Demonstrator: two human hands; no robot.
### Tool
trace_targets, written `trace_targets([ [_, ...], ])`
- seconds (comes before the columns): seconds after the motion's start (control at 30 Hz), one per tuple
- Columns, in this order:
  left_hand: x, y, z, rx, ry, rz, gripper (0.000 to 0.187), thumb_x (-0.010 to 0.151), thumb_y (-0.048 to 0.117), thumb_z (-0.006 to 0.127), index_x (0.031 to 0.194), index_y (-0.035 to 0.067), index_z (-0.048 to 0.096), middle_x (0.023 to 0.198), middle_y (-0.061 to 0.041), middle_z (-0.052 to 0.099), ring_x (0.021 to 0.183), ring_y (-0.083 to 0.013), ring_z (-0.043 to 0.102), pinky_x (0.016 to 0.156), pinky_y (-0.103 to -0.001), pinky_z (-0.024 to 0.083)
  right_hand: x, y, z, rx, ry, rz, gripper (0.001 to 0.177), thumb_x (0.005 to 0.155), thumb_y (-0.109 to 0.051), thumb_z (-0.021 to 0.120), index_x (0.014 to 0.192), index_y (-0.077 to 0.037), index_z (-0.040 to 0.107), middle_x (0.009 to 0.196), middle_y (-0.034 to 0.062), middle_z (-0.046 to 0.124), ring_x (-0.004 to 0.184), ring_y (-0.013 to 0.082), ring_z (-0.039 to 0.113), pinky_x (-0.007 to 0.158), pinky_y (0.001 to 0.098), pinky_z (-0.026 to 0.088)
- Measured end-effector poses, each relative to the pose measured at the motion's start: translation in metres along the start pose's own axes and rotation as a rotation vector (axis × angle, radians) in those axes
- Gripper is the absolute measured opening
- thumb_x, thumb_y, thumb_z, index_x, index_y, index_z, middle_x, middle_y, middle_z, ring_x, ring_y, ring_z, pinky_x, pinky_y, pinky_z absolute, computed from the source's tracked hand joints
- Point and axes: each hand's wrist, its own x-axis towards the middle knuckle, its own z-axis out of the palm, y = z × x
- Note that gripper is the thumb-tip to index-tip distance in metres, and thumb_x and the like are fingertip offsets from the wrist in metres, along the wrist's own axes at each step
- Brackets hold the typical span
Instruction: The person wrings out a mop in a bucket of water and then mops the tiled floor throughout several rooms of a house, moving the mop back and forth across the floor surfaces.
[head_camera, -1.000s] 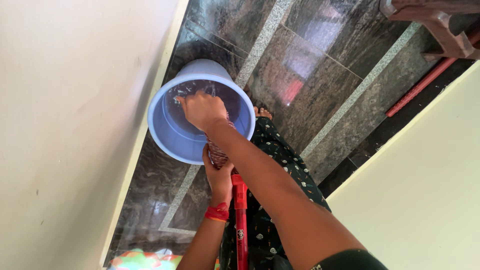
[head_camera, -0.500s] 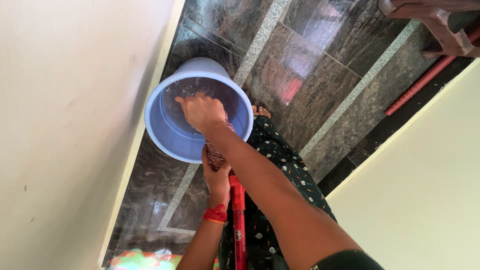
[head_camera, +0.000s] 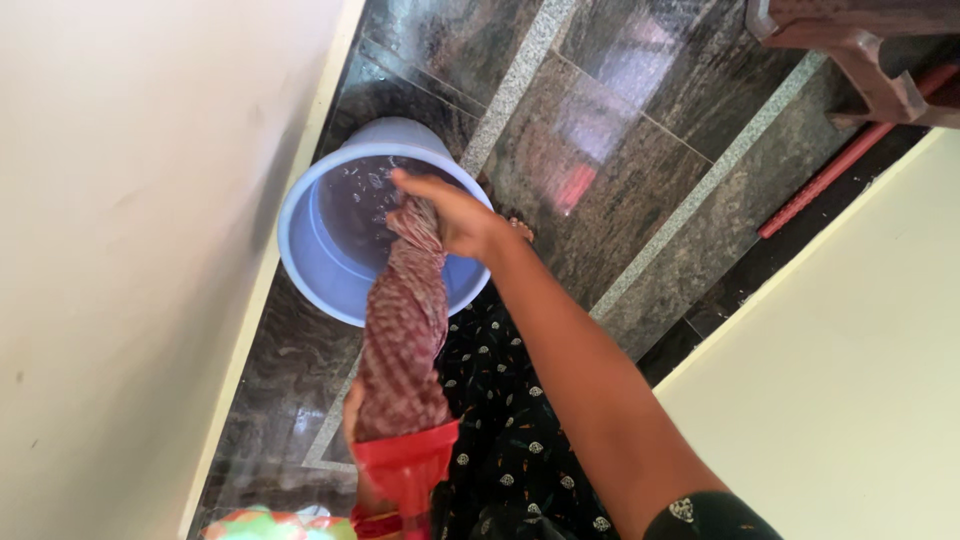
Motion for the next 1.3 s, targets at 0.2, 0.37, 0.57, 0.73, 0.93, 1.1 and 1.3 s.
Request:
trace_targets([
  [0.2, 0.023, -0.027, -0.085, -0.308, -0.342, -0.119, 0.089, 0.08, 0.062, 0.071, 0.128, -0.01, 0.047, 0.117, -0.022, 0.064, 0.1, -0.0293, 0.068, 0.09, -0.044, 0.054, -0.028, 0.067, -0.018, 0.388, -0.236, -0.052, 0.118, 0.081, -0.082, 0.055, 0.16, 0.002, 0.029, 0.157, 0.0212, 0.048, 0.139, 0.0298, 0.054, 0.115, 0.0469, 0.046],
  [0.37, -0.001, -0.028, -0.062, -0.294, -0.312, -0.151, 0.084, 0.078, 0.055, 0.071, 0.128, -0.009, 0.049, 0.115, -0.022, 0.066, 0.099, -0.0307, 0.069, 0.09, -0.046, 0.054, -0.027, 0.085, 0.009, 0.675, -0.583, -0.216, 0.123, 0.081, -0.088, 0.054, 0.156, 0.007, 0.031, 0.156, 0.0276, 0.046, 0.141, 0.0383, 0.052, 0.117, 0.0532, 0.044],
  [0.57, -0.03, -0.025, -0.036, -0.219, -0.23, -0.178, 0.079, 0.077, 0.047, 0.071, 0.129, -0.008, 0.05, 0.112, -0.022, 0.068, 0.097, -0.0324, 0.07, 0.089, -0.049, 0.054, -0.068, 0.04, 0.003, 0.425, -0.571, -0.257, 0.103, 0.083, -0.062, 0.077, 0.162, -0.011, 0.034, 0.134, 0.0197, 0.062, 0.128, 0.0361, 0.06, 0.108, 0.0549, 0.049],
  [0.73, -0.071, -0.013, 0.001, -0.123, -0.14, -0.199, 0.075, 0.075, 0.041, 0.072, 0.13, -0.007, 0.052, 0.109, -0.022, 0.069, 0.096, -0.0338, 0.071, 0.089, -0.051, 0.054, -0.1, 0.001, 0.018, 0.154, -0.432, -0.075, 0.087, 0.083, -0.026, 0.089, 0.152, -0.008, 0.04, 0.123, 0.0164, 0.064, 0.122, 0.0343, 0.064, 0.108, 0.0533, 0.051],
  [0.93, -0.095, -0.019, 0.041, -0.005, 0.025, -0.232, 0.071, 0.074, 0.033, 0.072, 0.13, -0.006, 0.053, 0.106, -0.022, 0.071, 0.094, -0.0355, 0.072, 0.089, -0.054, 0.054, -0.127, -0.022, 0.074, -0.182, -0.286, 0.044, 0.074, 0.074, -0.01, 0.087, 0.139, -0.004, 0.053, 0.123, 0.0091, 0.07, 0.117, 0.0206, 0.065, 0.105, 0.0382, 0.05],
  [1.1, -0.096, -0.047, 0.072, 0.21, 0.293, -0.159, 0.078, 0.065, 0.023, 0.074, 0.136, -0.001, 0.05, 0.109, -0.019, 0.071, 0.099, -0.032, 0.072, 0.093, -0.046, 0.054, -0.148, -0.035, 0.12, -0.749, -0.474, 0.125, 0.069, 0.067, -0.007, 0.088, 0.131, 0.002, 0.063, 0.121, 0.0123, 0.073, 0.113, 0.0209, 0.067, 0.101, 0.0361, 0.05],
  [1.3, -0.082, -0.057, 0.131, 0.435, 0.314, 0.124, 0.088, 0.061, 0.01, 0.074, 0.144, 0.008, 0.046, 0.113, -0.011, 0.069, 0.1, -0.0235, 0.071, 0.088, -0.035, 0.056, -0.184, -0.049, 0.168, -1.332, -0.528, -0.245, 0.083, 0.057, -0.011, 0.089, 0.132, -0.001, 0.056, 0.113, 0.016, 0.071, 0.104, 0.0271, 0.072, 0.088, 0.037, 0.057],
])
